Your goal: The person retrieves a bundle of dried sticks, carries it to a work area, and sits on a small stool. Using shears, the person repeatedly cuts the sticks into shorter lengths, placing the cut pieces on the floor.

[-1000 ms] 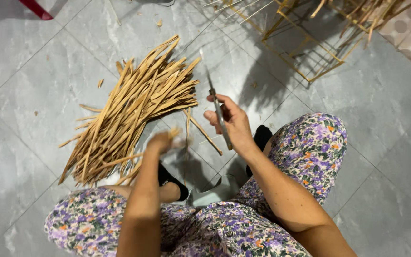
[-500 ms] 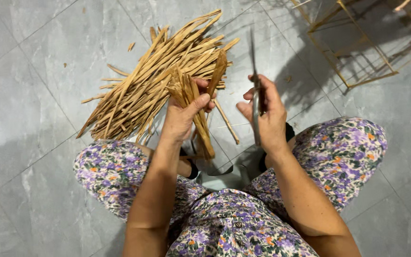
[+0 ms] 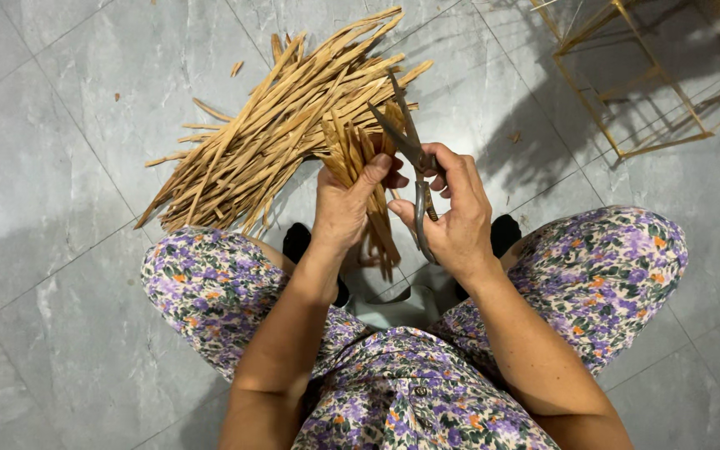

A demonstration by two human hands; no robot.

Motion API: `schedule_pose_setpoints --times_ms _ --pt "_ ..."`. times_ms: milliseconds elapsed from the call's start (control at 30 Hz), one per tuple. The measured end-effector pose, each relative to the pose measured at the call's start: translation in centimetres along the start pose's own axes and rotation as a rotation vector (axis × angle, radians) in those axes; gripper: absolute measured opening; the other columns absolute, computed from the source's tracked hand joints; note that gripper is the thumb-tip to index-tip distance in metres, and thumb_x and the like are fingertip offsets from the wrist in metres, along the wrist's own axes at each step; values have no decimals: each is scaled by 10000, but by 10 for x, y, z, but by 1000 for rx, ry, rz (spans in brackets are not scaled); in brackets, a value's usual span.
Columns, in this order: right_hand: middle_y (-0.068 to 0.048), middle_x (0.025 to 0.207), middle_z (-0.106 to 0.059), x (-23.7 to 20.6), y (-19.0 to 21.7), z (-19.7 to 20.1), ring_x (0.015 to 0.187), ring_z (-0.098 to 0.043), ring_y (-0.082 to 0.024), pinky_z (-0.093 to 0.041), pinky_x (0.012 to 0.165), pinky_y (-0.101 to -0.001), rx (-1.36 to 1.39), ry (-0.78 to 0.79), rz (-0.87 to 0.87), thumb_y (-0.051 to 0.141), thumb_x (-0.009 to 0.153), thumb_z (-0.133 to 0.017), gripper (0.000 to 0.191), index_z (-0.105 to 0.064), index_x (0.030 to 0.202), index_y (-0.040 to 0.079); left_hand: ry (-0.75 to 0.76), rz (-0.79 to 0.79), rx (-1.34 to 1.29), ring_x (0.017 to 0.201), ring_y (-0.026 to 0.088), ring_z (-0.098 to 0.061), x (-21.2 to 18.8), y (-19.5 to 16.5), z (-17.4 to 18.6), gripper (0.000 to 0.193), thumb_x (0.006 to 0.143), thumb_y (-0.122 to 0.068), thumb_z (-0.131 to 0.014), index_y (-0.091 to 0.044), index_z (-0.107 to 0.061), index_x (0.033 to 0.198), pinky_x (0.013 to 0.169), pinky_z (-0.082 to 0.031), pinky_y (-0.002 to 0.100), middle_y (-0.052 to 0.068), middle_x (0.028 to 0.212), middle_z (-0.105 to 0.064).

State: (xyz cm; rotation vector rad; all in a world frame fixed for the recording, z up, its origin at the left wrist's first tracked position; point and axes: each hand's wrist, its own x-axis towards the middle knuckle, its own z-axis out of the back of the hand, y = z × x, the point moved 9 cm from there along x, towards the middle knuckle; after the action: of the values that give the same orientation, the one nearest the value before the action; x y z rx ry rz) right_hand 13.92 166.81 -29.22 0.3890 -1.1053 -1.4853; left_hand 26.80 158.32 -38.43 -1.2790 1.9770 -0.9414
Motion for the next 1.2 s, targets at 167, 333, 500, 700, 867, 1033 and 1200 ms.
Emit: schedule_pose_setpoints --times_ms 167,333,500,700,867,1033,1200 --pt "-79 1180 -599 0 5 0 1029 -672 -167 -552 890 -324 67 2 51 243 865 -890 713 -526 1453 67 32 22 -18 821 180 -709 -5 4 -9 232 991 -126 -720 12 -688 1175 724 -613 324 96 976 -738" --pt "-57 1098 -602 -1 2 -2 933 -642 -163 -535 789 -309 36 10 11 262 837 -911 717 -549 1425 69 33 35 -79 981 113 -677 -9 11 -12 234 1002 -131 -719 -11 -690 1201 854 -566 265 29 1098 -721" --pt "-39 999 -601 -3 -4 0 794 -588 -151 -505 683 -294 -23 14 -62 252 780 -941 718 -593 1380 64 33 29 -72 933 124 -669 -11 12 -12 228 1015 -137 -724 -6 -695 1199 817 -559 277 38 1080 -717" --pt "-52 1036 -695 -4 -7 1 870 -676 -110 -570 759 -271 67 -8 -33 211 803 -934 636 -621 1330 39 16 15 -55 907 116 -676 -11 14 -10 188 1010 -154 -720 -18 -695 1137 806 -567 271 29 1030 -721" --pt "-38 1081 -776 -8 -30 -7 947 -740 -84 -621 844 -241 203 -3 -148 159 829 -907 582 -645 1336 41 21 45 -81 841 139 -693 -9 19 -11 167 1010 -161 -710 -19 -694 1097 738 -581 275 54 969 -718" --pt "-45 1092 -775 -13 -54 -16 945 -732 -90 -611 795 -238 278 29 -273 149 863 -866 534 -635 1331 37 23 53 -69 809 141 -693 -7 19 -14 187 1010 -176 -716 -8 -695 1092 726 -588 281 78 946 -719" --pt "-106 1063 -701 -12 -77 -28 947 -688 -134 -576 811 -261 490 69 -414 136 901 -841 576 -570 1396 20 12 -15 -1 836 107 -653 0 13 -12 288 942 -211 -745 -24 -695 1156 761 -573 257 39 1050 -726"
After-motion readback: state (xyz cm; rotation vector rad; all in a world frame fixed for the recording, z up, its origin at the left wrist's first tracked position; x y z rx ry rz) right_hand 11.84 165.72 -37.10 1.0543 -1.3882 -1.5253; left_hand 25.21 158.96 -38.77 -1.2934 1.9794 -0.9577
